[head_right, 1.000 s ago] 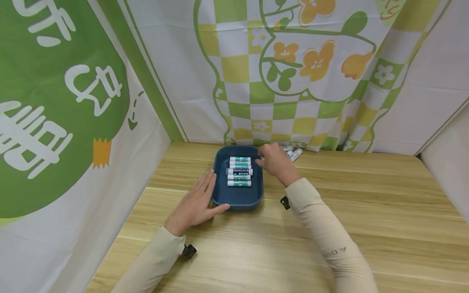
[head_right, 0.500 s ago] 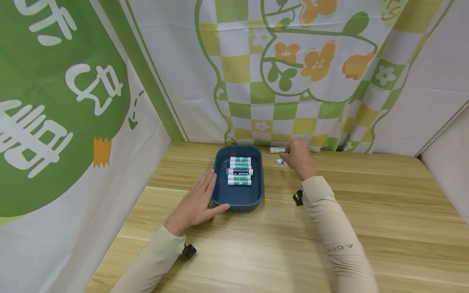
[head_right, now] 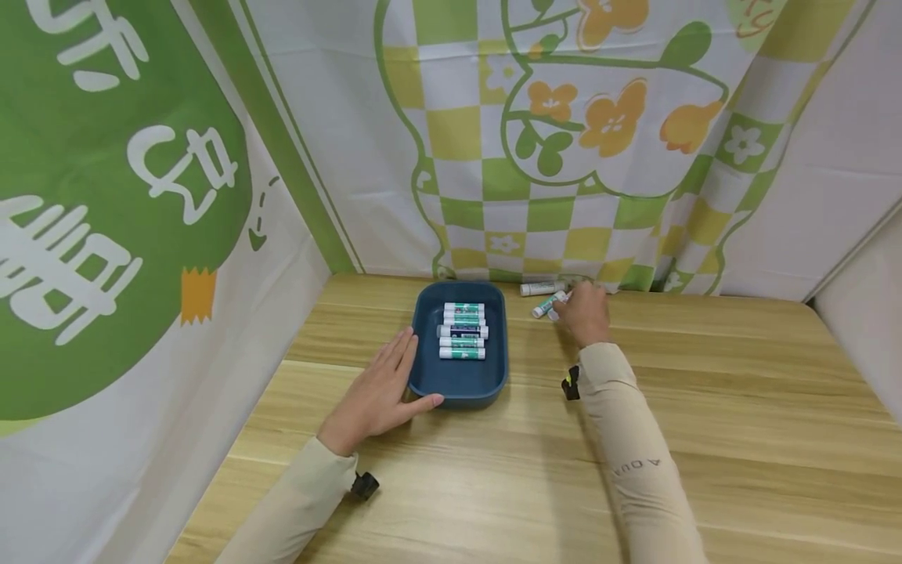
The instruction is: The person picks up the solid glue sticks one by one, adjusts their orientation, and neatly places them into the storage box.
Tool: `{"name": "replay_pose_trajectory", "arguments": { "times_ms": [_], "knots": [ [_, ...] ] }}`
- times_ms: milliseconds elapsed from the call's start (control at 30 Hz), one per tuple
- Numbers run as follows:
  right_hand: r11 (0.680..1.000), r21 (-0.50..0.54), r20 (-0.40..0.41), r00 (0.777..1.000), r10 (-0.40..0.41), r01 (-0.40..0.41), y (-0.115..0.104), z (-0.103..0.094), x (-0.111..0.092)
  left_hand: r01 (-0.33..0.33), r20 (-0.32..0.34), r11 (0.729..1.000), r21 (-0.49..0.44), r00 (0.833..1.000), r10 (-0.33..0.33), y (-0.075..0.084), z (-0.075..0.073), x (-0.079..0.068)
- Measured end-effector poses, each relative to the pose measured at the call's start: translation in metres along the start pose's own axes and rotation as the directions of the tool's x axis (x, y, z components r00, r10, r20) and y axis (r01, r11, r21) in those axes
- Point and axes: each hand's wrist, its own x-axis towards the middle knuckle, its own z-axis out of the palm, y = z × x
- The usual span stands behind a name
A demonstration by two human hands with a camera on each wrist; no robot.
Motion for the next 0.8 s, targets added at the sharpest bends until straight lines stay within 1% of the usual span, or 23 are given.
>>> {"name": "replay_pose_trajectory", "arguments": {
  "times_ms": [167,267,367,500,567,667,800],
  "knots": [
    [0.998,-0.003,-0.035,0.997,0.066,-0.066,0.0040,0.0079,0.0050,0.001,0.001,1.000,-0.011,1.000,-0.001,0.0017,-0.0009,0.0004],
    [0.993,-0.003,-0.029,0.992,0.121,-0.121,0.0046,0.0092,0.0057,-0.005,-0.005,1.000,-0.018,1.000,0.005,0.0021,-0.0005,0.0009],
    [0.988,-0.009,-0.025,0.988,0.155,-0.155,0.0039,0.0083,0.0041,0.000,0.009,1.000,-0.019,1.000,0.000,0.0020,0.0002,0.0011],
    [0.984,-0.021,-0.003,0.984,0.176,-0.176,0.0031,0.0065,0.0036,0.005,0.012,1.000,-0.019,1.000,-0.004,0.0018,0.0000,0.0011],
    [0.983,-0.028,0.014,0.983,0.183,-0.182,0.0029,0.0056,0.0044,0.004,0.001,1.000,-0.012,1.000,-0.004,0.0013,0.0001,0.0013],
    [0.982,-0.030,0.025,0.982,0.188,-0.187,0.0035,0.0046,0.0054,0.002,-0.001,1.000,-0.002,1.000,-0.002,0.0010,-0.0004,0.0014],
    [0.980,-0.044,0.031,0.980,0.194,-0.193,0.0046,0.0040,0.0052,-0.004,-0.006,1.000,-0.013,1.000,0.004,0.0008,-0.0009,0.0005]
  ]
}}
